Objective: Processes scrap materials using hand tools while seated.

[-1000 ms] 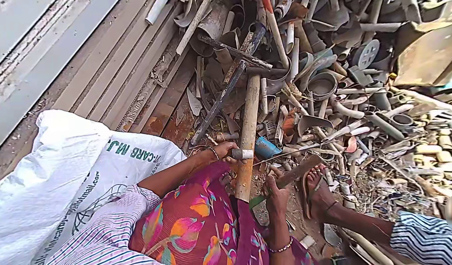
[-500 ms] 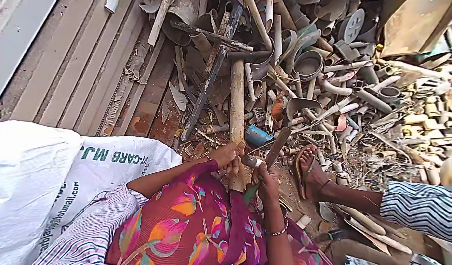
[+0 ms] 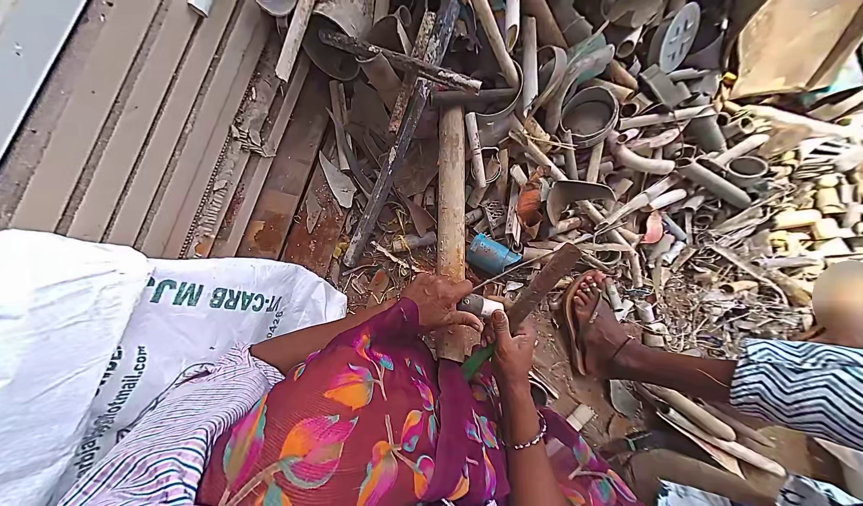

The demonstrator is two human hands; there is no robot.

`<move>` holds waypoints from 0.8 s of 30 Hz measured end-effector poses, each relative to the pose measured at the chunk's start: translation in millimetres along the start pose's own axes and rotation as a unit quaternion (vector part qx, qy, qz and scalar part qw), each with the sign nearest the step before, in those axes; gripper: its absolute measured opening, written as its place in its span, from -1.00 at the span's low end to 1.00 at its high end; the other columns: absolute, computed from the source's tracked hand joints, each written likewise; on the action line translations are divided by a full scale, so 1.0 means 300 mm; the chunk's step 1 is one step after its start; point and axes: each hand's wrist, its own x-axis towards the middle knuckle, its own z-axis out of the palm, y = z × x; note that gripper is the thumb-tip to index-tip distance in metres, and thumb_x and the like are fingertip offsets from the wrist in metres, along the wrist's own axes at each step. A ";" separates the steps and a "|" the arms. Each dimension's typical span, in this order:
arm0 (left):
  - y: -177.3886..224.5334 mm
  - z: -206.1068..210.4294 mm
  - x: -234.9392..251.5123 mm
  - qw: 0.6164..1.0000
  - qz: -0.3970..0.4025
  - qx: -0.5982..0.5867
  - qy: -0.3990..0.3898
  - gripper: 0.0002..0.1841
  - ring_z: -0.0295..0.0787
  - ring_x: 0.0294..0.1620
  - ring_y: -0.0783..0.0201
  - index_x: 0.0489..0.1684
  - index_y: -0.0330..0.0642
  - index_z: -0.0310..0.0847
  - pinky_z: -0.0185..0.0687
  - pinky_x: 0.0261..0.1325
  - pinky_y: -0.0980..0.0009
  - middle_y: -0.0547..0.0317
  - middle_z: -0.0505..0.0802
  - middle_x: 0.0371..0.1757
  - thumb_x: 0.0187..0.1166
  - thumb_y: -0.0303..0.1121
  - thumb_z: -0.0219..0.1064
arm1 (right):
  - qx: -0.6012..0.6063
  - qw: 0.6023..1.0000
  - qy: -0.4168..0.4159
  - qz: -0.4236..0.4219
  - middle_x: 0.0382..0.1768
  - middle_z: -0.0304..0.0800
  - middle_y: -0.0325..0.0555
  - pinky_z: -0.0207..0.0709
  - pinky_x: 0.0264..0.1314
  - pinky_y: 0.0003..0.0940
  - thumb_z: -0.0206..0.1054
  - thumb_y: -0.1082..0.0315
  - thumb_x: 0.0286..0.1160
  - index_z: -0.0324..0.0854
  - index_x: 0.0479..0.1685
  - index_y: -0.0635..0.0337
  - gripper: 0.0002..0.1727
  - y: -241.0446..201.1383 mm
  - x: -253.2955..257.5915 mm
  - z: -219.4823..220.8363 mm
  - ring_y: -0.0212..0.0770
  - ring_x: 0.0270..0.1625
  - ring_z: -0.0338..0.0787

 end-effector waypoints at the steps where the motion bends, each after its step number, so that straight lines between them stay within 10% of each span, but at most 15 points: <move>1: 0.008 -0.011 0.000 0.999 -0.018 -0.016 -0.021 -0.39 0.79 -0.15 -0.28 0.01 -0.56 0.64 0.57 -0.03 -0.20 -0.37 0.80 -0.26 0.62 0.03 0.36 | -0.005 1.000 0.007 -0.008 -0.50 0.71 -0.59 0.45 -0.58 -0.73 0.20 0.44 0.61 0.57 0.01 0.24 -0.86 -0.002 -0.002 0.003 -0.71 -0.66 0.48; 6: -0.007 -0.002 0.002 0.976 -0.063 -0.193 -0.076 -0.50 0.71 0.24 -0.18 0.47 -0.54 0.43 0.49 0.44 -0.04 -0.46 0.74 0.21 0.75 -0.28 0.28 | 0.003 0.999 -0.011 -0.042 -0.27 0.87 -0.54 0.59 -0.42 -0.70 0.48 0.38 0.35 0.67 0.02 0.28 -0.71 -0.016 0.002 -0.018 -0.71 -0.47 0.67; 12: -0.053 0.048 0.000 0.944 -0.006 -0.324 -0.063 -0.57 0.71 0.16 0.28 0.46 -0.55 0.38 0.58 0.33 0.39 -0.30 0.72 0.26 0.68 -0.49 0.20 | -0.017 0.993 -0.073 -0.089 -0.09 0.92 -0.44 0.69 -0.18 -0.67 0.51 0.45 0.30 0.71 0.08 0.33 -0.66 -0.024 -0.005 -0.019 -0.67 -0.26 0.78; 19: -0.046 0.052 0.003 0.954 -0.003 -0.293 -0.064 -0.54 0.75 0.24 0.14 0.52 -0.52 0.40 0.57 0.41 0.29 -0.34 0.74 0.31 0.69 -0.48 0.26 | -0.090 0.983 -0.067 -0.142 0.00 0.84 -0.25 0.66 0.00 -0.69 0.52 0.32 0.34 0.73 -0.03 0.44 -0.66 -0.001 0.004 -0.034 -0.64 -0.06 0.75; 24: -0.099 0.032 -0.003 0.945 -0.054 -0.244 0.209 -0.65 0.80 -0.24 0.34 0.32 -0.43 0.61 0.71 -0.05 0.41 -0.09 0.88 0.03 0.59 -0.54 0.35 | -0.271 0.955 0.042 -0.111 -0.13 0.73 -0.18 0.53 -0.18 -0.74 0.43 0.40 0.35 0.65 0.10 0.52 -0.61 -0.074 0.059 -0.216 -0.66 -0.24 0.63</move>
